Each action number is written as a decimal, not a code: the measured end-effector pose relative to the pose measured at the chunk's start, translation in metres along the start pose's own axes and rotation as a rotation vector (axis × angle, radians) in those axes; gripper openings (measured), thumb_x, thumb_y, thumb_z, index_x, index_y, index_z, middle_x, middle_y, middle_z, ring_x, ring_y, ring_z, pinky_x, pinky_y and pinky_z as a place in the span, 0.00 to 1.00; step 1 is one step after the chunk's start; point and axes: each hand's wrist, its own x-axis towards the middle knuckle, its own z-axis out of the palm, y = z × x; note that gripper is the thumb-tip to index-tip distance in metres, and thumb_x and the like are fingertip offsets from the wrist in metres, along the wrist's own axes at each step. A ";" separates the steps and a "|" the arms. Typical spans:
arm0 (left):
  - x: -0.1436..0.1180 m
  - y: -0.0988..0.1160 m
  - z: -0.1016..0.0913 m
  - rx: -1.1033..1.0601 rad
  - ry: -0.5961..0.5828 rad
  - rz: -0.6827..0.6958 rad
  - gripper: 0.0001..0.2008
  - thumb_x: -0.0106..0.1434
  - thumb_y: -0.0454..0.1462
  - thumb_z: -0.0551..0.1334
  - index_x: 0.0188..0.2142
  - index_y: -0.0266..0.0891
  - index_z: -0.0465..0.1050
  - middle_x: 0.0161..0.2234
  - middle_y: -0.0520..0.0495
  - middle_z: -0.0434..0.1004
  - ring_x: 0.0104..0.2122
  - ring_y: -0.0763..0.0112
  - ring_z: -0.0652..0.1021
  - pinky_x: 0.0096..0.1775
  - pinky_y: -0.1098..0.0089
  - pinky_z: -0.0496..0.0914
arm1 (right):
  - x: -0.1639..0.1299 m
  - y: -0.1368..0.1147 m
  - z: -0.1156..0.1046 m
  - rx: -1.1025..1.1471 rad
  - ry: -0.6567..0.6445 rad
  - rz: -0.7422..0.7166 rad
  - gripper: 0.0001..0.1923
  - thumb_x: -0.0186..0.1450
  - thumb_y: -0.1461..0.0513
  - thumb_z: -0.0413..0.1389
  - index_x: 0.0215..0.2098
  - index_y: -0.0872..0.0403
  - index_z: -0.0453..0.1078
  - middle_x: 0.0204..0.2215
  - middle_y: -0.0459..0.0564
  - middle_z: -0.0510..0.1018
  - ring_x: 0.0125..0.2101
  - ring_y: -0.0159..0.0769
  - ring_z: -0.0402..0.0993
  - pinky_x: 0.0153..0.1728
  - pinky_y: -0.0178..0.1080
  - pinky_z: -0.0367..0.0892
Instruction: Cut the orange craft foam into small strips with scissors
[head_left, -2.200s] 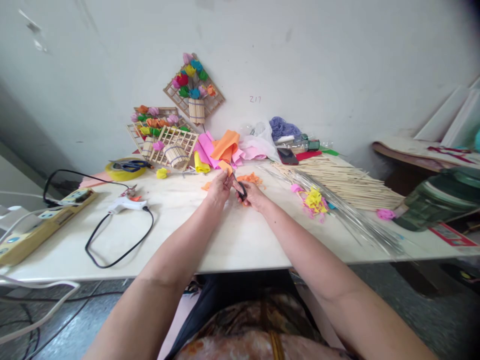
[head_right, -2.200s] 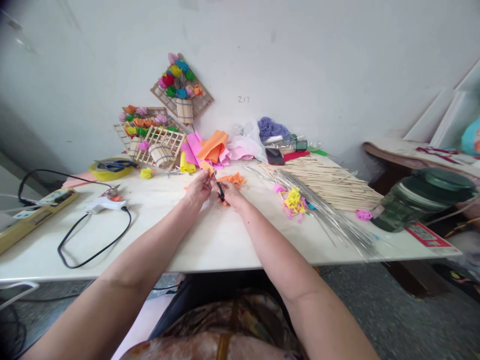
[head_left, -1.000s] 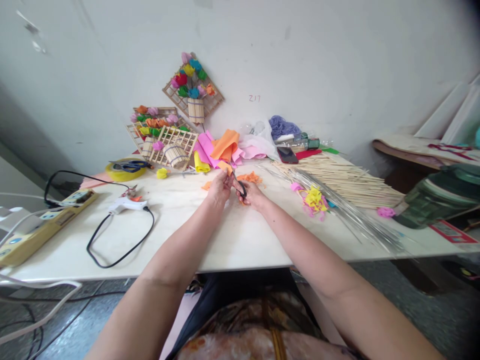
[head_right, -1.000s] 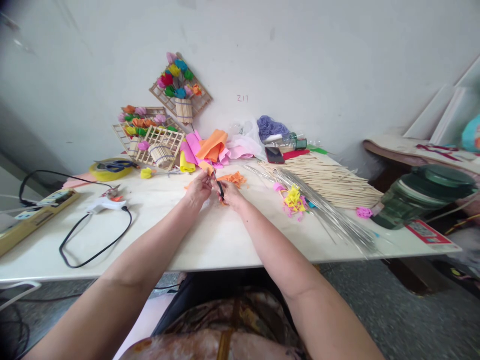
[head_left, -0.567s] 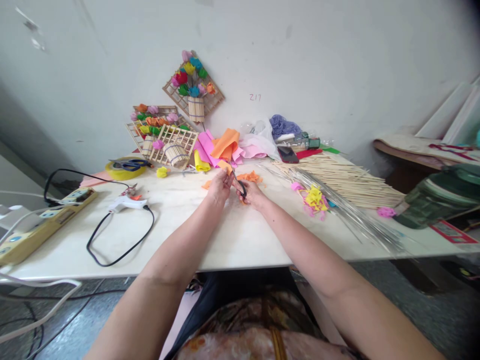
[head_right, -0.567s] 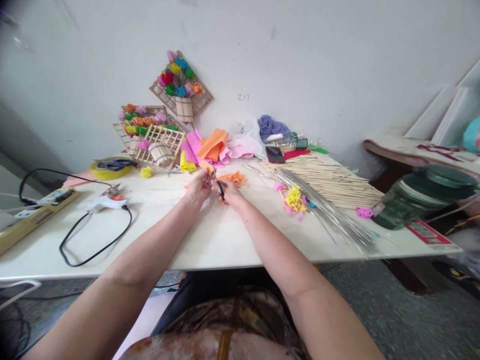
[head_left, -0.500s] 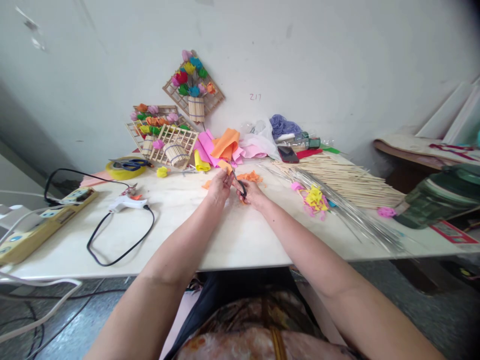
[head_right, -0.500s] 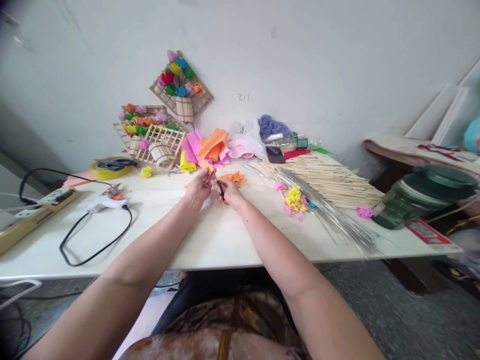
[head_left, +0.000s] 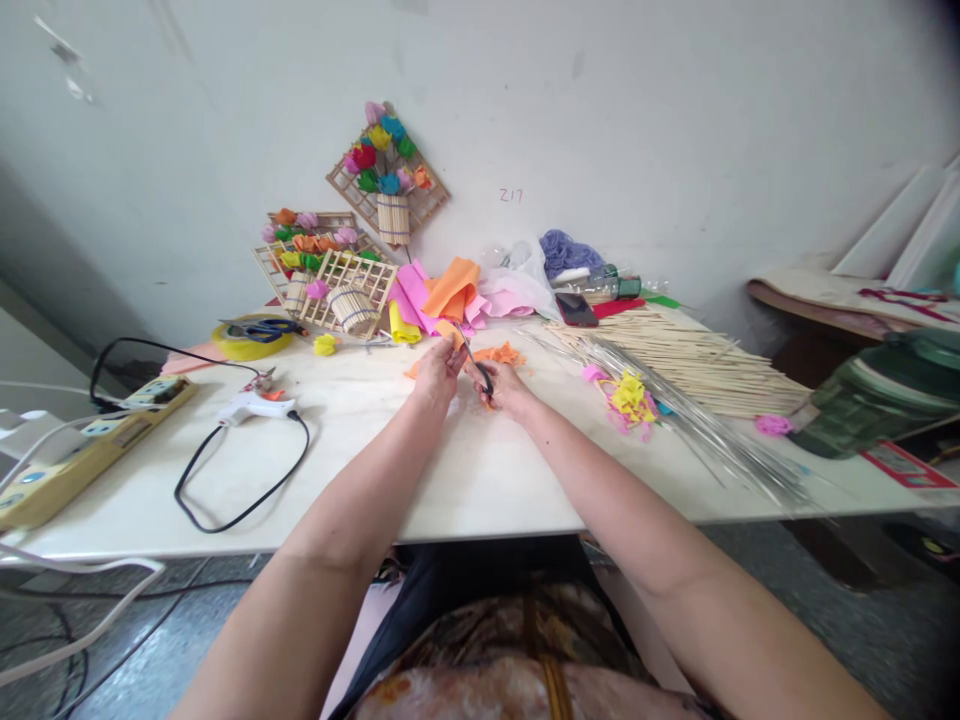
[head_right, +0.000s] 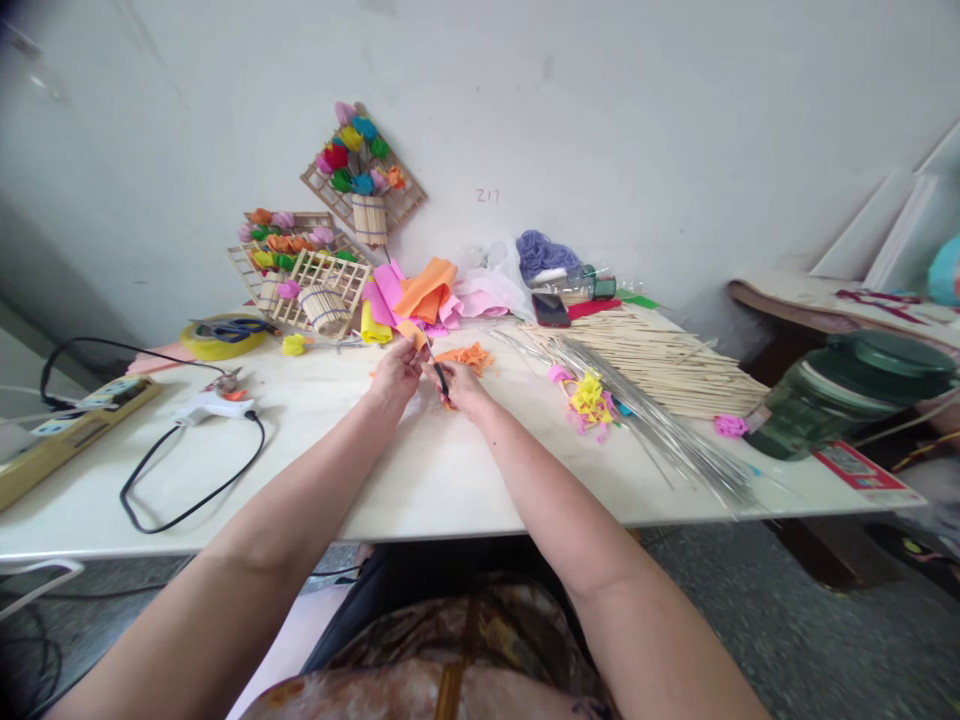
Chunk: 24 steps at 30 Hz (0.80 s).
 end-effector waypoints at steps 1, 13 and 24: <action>0.000 0.000 0.000 0.005 -0.004 0.004 0.05 0.62 0.30 0.63 0.30 0.37 0.73 0.26 0.49 0.80 0.32 0.72 0.82 0.45 0.71 0.76 | 0.001 0.000 0.000 0.000 -0.002 0.000 0.19 0.58 0.51 0.65 0.27 0.54 0.64 0.16 0.37 0.64 0.13 0.22 0.57 0.13 0.28 0.46; -0.001 0.007 -0.002 0.080 -0.004 0.050 0.10 0.54 0.28 0.69 0.25 0.36 0.69 0.22 0.52 0.74 0.25 0.74 0.78 0.42 0.68 0.75 | 0.003 0.004 -0.002 0.003 -0.008 0.005 0.18 0.58 0.52 0.65 0.26 0.54 0.64 0.15 0.37 0.64 0.12 0.22 0.57 0.13 0.27 0.47; -0.003 0.013 -0.005 0.138 -0.072 0.078 0.13 0.51 0.30 0.71 0.23 0.37 0.66 0.20 0.55 0.71 0.24 0.77 0.77 0.41 0.69 0.76 | -0.006 -0.008 -0.006 0.043 -0.042 0.061 0.13 0.62 0.55 0.62 0.30 0.55 0.65 0.16 0.37 0.65 0.12 0.22 0.57 0.13 0.27 0.43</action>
